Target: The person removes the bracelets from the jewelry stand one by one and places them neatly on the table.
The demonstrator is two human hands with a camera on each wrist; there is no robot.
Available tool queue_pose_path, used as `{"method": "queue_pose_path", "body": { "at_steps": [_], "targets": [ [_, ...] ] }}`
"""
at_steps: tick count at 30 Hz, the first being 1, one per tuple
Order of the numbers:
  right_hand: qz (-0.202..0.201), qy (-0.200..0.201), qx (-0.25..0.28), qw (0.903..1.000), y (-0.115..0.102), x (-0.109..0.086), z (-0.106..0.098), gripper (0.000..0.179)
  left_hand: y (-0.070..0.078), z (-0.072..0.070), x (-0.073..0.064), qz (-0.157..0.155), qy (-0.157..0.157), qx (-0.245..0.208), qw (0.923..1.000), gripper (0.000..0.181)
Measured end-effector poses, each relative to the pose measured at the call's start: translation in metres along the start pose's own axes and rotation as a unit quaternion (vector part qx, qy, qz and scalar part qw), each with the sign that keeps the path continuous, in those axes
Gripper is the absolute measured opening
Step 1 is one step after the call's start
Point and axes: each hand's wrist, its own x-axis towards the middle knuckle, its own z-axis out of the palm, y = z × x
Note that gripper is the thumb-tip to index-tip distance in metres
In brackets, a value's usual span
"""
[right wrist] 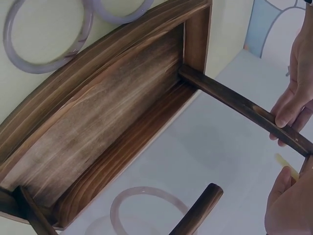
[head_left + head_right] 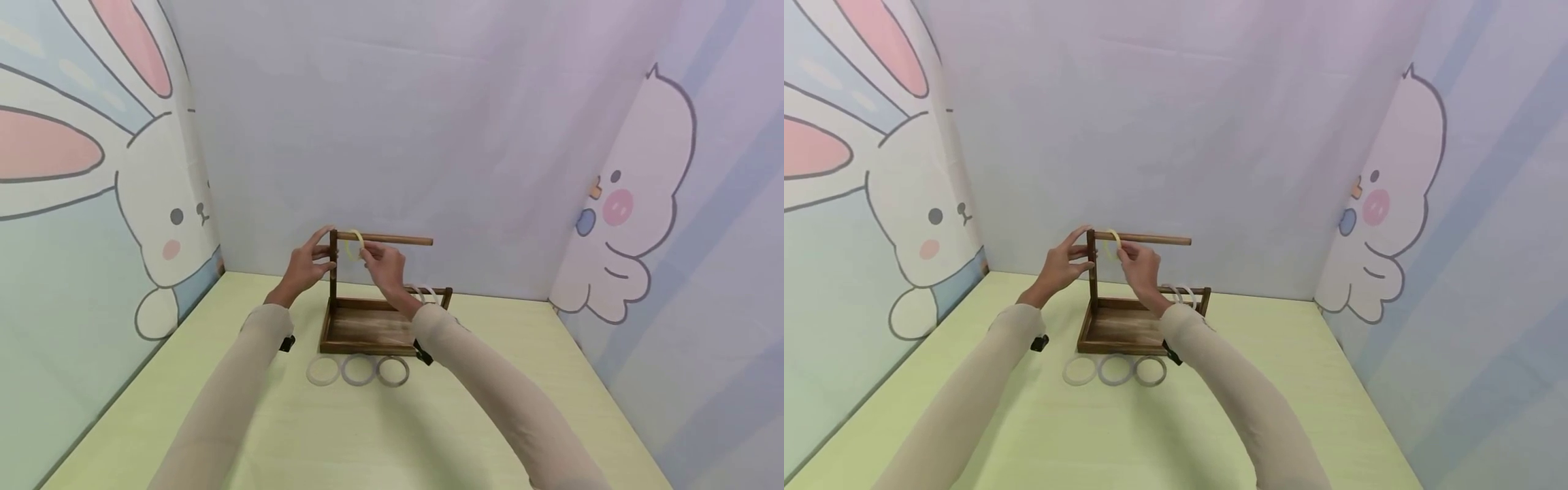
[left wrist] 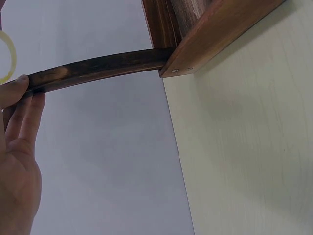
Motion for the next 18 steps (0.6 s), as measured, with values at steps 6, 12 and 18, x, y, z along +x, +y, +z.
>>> {"method": "queue_pose_path", "body": {
  "at_steps": [6, 12, 18],
  "targets": [
    [0.011, 0.004, 0.004, 0.9999, 0.005, -0.001, -0.008, 0.021, 0.001, 0.0, -0.003, 0.002, 0.001, 0.005, 1.0, 0.095],
    [0.022, -0.004, 0.017, 0.9996, 0.009, -0.002, -0.02, 0.022, 0.003, 0.0, -0.005, -0.005, 0.007, 0.0, 1.0, 0.095],
    [0.038, -0.01, 0.02, 0.999, 0.008, -0.003, -0.034, 0.024, 0.003, -0.001, -0.004, -0.008, 0.002, 0.0, 1.0, 0.094]
  ]
}}
